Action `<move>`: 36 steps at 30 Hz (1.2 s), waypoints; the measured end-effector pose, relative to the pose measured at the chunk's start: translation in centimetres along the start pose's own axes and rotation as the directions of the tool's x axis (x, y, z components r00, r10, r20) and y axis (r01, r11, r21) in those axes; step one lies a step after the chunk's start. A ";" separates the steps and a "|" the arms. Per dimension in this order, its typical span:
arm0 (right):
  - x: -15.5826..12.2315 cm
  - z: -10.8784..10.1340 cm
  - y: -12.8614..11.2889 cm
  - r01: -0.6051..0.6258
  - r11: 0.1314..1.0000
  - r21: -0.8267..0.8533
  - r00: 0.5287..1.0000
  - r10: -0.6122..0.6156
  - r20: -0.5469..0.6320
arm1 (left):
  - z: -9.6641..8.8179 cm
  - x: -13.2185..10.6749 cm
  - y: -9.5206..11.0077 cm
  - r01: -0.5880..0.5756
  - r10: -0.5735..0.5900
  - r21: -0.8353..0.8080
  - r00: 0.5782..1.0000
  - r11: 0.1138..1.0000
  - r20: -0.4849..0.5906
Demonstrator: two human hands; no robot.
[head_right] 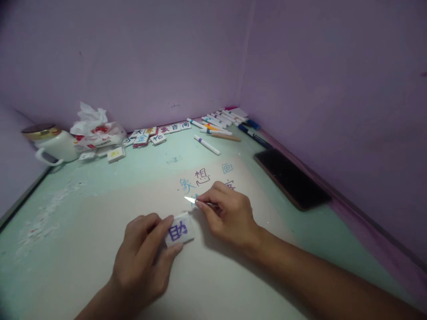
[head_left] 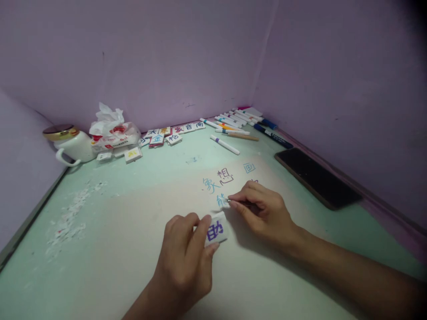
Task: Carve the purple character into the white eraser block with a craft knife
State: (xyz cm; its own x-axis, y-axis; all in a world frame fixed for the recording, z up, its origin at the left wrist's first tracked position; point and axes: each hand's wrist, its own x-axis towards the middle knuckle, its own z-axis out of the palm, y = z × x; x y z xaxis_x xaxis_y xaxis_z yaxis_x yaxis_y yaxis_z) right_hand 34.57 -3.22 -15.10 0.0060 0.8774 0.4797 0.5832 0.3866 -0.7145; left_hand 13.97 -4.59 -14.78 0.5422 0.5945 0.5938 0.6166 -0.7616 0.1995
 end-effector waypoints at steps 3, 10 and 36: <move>0.0 -0.1 0.0 0.038 0.998 0.043 0.996 -0.034 -0.080 | -0.3 -0.2 0.3 -0.115 0.115 0.054 0.993 0.992 0.001; -0.1 -0.4 -0.3 0.108 0.993 0.046 0.991 -0.103 -0.090 | 0.1 -0.2 0.1 0.221 -0.202 -0.094 0.963 0.971 0.177; 0.0 -0.9 -0.9 0.278 0.894 -0.352 0.922 -0.145 0.360 | 0.4 0.2 0.1 0.286 -0.254 -0.095 0.933 0.954 0.255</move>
State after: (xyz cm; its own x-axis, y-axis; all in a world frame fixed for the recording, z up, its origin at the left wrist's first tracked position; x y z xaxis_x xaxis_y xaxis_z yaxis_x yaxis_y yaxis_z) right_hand 34.81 -3.85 -14.05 -0.3715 0.8547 0.3626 0.8087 0.4897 -0.3259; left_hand 14.42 -4.44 -14.93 0.4946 0.8141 0.3043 0.6887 -0.5807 0.4341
